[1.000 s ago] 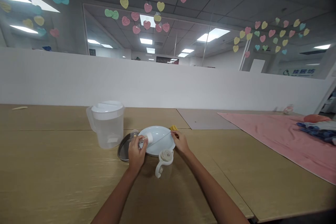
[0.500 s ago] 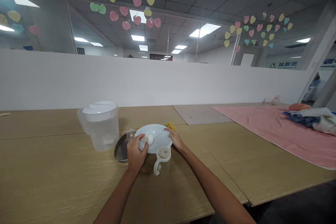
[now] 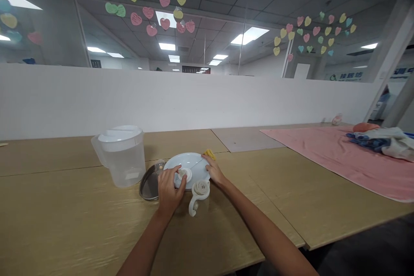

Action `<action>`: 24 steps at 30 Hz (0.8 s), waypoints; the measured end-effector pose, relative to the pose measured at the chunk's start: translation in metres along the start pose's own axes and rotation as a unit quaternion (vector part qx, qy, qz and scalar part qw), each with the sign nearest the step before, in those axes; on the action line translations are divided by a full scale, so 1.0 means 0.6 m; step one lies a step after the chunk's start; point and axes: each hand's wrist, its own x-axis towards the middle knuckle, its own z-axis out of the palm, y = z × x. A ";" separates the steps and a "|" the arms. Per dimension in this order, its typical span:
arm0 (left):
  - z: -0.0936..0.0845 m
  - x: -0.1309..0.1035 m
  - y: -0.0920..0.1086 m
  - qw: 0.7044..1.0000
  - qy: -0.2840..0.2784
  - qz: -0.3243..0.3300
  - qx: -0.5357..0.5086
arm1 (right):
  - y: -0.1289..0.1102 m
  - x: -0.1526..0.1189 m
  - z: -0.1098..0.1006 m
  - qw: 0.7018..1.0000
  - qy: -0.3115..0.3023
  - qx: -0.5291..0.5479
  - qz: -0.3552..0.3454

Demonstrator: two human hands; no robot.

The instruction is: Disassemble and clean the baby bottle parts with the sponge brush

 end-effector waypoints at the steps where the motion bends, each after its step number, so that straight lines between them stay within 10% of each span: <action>1: 0.000 -0.002 0.003 1.000 0.011 0.005 -0.016 | 0.001 -0.001 0.001 1.000 0.002 -0.007 -0.004; 12: 0.007 -0.018 0.038 0.981 0.121 0.154 -0.007 | -0.009 -0.009 0.004 0.992 0.093 -0.075 -0.028; 24: 0.003 -0.012 0.035 0.979 0.128 0.157 0.003 | 0.011 -0.002 0.004 0.996 0.069 -0.057 -0.006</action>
